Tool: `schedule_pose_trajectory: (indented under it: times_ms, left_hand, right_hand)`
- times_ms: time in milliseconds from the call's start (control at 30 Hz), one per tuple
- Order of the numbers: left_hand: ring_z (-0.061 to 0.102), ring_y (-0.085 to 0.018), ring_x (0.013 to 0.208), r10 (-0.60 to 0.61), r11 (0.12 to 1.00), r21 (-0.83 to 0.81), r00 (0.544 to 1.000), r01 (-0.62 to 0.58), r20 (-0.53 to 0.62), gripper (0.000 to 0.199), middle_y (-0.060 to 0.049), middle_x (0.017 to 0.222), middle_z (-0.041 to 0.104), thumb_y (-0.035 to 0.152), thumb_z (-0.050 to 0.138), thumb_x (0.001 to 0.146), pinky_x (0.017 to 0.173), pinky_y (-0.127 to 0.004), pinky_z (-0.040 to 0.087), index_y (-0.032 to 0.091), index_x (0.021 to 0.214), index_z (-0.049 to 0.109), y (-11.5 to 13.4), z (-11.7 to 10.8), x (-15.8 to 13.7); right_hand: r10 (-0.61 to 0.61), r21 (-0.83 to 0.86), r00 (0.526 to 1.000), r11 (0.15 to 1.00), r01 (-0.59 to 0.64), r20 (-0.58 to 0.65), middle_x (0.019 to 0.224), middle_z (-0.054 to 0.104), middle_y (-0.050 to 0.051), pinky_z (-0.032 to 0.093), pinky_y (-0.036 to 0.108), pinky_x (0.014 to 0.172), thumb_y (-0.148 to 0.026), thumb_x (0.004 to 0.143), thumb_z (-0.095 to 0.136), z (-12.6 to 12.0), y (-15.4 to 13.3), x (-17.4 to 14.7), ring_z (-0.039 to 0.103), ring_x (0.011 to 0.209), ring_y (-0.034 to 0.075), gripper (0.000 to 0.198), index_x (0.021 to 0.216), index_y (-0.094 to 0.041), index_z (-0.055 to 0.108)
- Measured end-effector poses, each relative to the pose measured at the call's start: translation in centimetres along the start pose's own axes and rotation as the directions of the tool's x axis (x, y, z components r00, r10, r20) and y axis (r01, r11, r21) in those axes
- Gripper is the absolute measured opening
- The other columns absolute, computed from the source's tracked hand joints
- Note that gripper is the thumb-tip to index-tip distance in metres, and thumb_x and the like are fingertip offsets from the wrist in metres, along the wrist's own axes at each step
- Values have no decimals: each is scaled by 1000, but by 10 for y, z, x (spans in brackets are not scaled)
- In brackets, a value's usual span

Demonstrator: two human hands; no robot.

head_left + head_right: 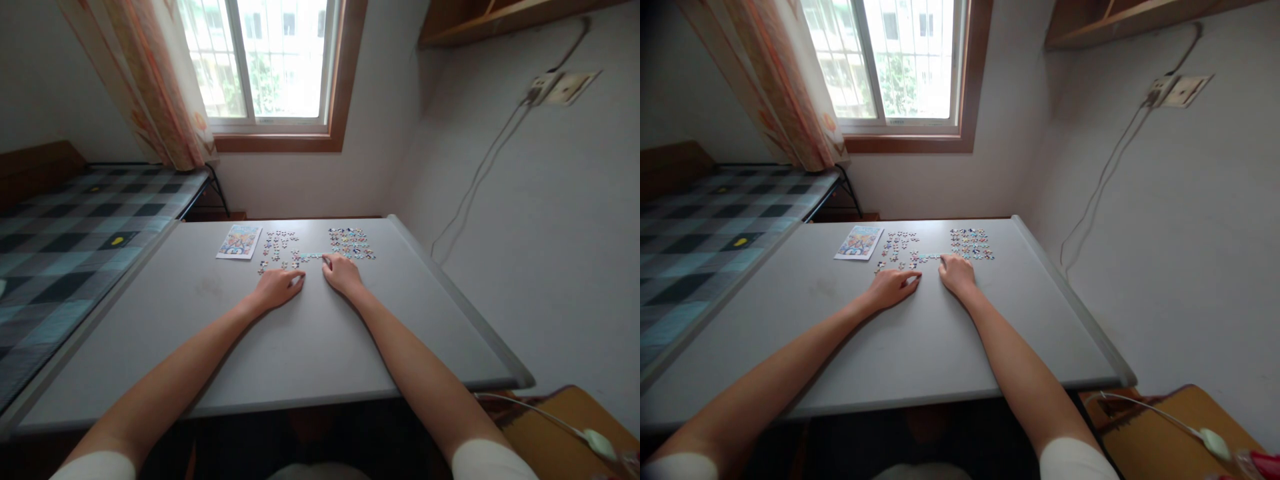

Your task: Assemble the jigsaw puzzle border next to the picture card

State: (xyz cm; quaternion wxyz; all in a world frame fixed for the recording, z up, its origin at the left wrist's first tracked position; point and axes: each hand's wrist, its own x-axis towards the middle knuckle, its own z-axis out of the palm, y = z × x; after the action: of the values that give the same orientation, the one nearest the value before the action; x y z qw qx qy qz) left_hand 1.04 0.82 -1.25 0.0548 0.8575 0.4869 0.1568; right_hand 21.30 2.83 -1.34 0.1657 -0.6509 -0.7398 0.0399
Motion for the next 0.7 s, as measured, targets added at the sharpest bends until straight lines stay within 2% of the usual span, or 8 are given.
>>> schedule_pose_trajectory:
  times_ms: [700]
  left_hand:
    - [61, -14, 63, 2, 1000, 11, 1000, -2, -8, 36, 0, 66, 68, 43, 42, 89, 61, -22, 40, 28, 109, 68, 0, 1, 0]
  right_hand:
    - [13, -2, 999, 1000, -13, 42, 113, 65, 9, 39, 31, 89, -31, 88, 42, 1, 1, 1, 58, 103, 22, 38, 122, -23, 58]
